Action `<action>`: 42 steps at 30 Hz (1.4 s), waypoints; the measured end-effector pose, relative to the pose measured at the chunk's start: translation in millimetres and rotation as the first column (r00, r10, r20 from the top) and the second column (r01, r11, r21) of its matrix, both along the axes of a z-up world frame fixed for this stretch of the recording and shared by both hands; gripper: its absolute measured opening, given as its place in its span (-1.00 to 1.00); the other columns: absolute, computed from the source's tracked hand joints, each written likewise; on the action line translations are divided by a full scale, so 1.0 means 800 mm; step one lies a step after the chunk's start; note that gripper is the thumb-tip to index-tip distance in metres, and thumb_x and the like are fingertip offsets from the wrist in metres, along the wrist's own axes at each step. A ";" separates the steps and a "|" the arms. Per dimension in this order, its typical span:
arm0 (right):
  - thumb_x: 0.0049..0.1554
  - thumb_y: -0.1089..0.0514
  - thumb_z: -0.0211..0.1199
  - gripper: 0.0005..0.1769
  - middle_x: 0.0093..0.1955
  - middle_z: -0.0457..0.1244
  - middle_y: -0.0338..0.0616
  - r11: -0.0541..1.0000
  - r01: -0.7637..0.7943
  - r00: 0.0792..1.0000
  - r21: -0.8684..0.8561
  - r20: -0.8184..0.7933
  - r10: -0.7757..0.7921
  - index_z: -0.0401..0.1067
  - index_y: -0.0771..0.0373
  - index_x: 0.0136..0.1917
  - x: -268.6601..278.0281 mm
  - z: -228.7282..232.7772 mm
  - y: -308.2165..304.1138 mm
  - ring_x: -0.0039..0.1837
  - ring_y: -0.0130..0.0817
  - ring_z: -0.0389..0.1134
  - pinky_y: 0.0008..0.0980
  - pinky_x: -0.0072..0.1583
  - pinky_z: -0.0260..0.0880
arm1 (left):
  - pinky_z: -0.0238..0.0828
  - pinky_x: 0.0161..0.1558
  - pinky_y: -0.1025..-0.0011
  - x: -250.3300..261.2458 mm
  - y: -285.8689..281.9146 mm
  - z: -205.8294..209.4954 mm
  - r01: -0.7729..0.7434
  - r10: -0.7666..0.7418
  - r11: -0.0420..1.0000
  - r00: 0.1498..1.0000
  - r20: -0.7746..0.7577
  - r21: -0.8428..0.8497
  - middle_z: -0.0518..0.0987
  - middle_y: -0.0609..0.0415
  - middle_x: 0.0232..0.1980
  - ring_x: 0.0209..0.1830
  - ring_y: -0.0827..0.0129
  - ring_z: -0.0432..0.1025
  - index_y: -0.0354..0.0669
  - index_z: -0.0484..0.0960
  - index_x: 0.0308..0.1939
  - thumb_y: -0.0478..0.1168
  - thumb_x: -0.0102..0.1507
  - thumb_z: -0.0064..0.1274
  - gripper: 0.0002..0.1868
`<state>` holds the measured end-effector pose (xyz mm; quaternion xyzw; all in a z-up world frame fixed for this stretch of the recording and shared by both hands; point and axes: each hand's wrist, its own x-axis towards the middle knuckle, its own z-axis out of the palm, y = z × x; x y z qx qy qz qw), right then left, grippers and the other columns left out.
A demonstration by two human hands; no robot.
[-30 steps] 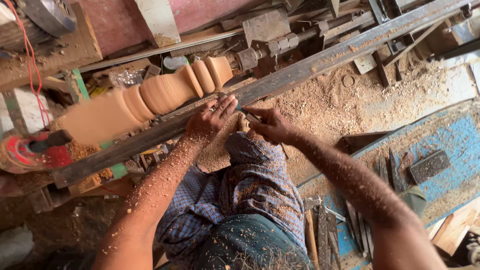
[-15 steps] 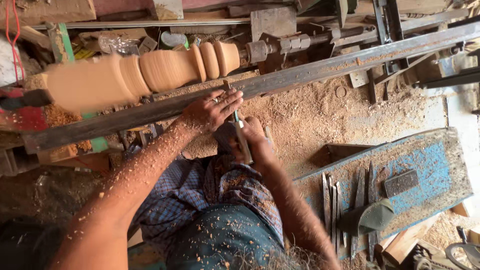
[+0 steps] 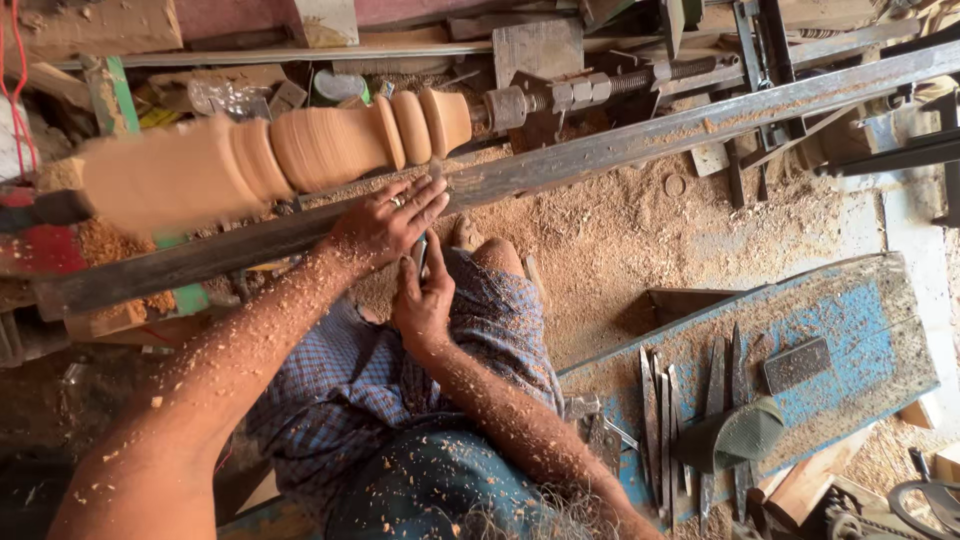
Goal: The person shapes a rotating wooden piece on a lathe using a chisel, carving grooves and refining the profile. The person switches between different chisels to create decorative details and smooth surfaces.
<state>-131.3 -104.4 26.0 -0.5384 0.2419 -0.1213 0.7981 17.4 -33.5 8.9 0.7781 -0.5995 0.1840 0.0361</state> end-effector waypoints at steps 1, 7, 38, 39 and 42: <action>0.33 0.24 0.10 -0.36 -0.31 0.25 -0.32 0.997 0.010 1.000 0.070 0.004 -0.011 0.07 0.27 0.63 0.000 0.003 0.004 -0.45 -0.68 0.09 -0.59 -0.45 0.05 | 0.17 0.50 0.30 -0.002 0.001 -0.001 -0.015 0.014 1.000 0.999 -0.052 -0.016 0.44 0.00 0.48 0.43 0.30 0.39 -0.22 0.46 0.42 -0.13 0.45 -0.06 -0.53; 0.32 0.27 0.17 -0.38 -0.31 0.20 -0.32 0.999 0.033 0.999 0.039 -0.010 -0.033 0.16 0.32 0.61 0.001 0.010 0.006 -0.43 -0.68 0.09 -0.59 -0.43 0.10 | 0.16 0.46 0.34 -0.005 -0.002 0.012 -0.032 0.033 0.999 0.999 0.017 -0.009 0.47 0.02 0.45 0.46 0.34 0.35 -0.22 0.48 0.39 -0.15 0.42 -0.06 -0.54; 0.42 0.01 0.05 -0.50 -0.34 0.24 -0.16 0.707 -0.487 0.866 -0.513 -0.391 0.312 0.29 0.28 0.53 -0.033 -0.014 -0.179 -0.49 -0.54 0.09 -0.51 -0.51 0.13 | 0.27 0.47 0.14 -0.028 -0.045 -0.012 -0.103 0.097 0.990 0.993 0.069 0.097 0.27 -0.09 0.55 0.54 0.13 0.20 -0.25 0.34 0.43 -0.29 0.42 -0.20 -0.53; 0.40 0.06 0.10 -0.49 -0.29 0.25 -0.14 0.501 -0.379 0.925 -0.778 -0.324 0.198 0.22 0.28 0.54 -0.044 -0.021 -0.173 -0.45 -0.53 0.13 -0.52 -0.49 0.18 | 0.27 0.45 0.15 -0.029 -0.044 -0.008 -0.076 0.074 0.993 0.997 0.030 0.087 0.27 -0.10 0.56 0.55 0.13 0.21 -0.26 0.34 0.44 -0.30 0.43 -0.18 -0.53; 0.18 0.17 0.27 -0.23 -0.14 0.27 -0.17 0.299 0.018 0.975 -0.954 0.083 0.206 0.14 0.13 0.62 -0.059 -0.033 -0.145 -0.29 -0.55 0.26 -0.65 -0.39 0.37 | 0.23 0.45 0.16 -0.031 -0.039 -0.003 -0.016 0.019 0.997 0.999 -0.040 0.071 0.24 -0.09 0.59 0.57 0.15 0.20 -0.25 0.32 0.47 -0.29 0.44 -0.17 -0.51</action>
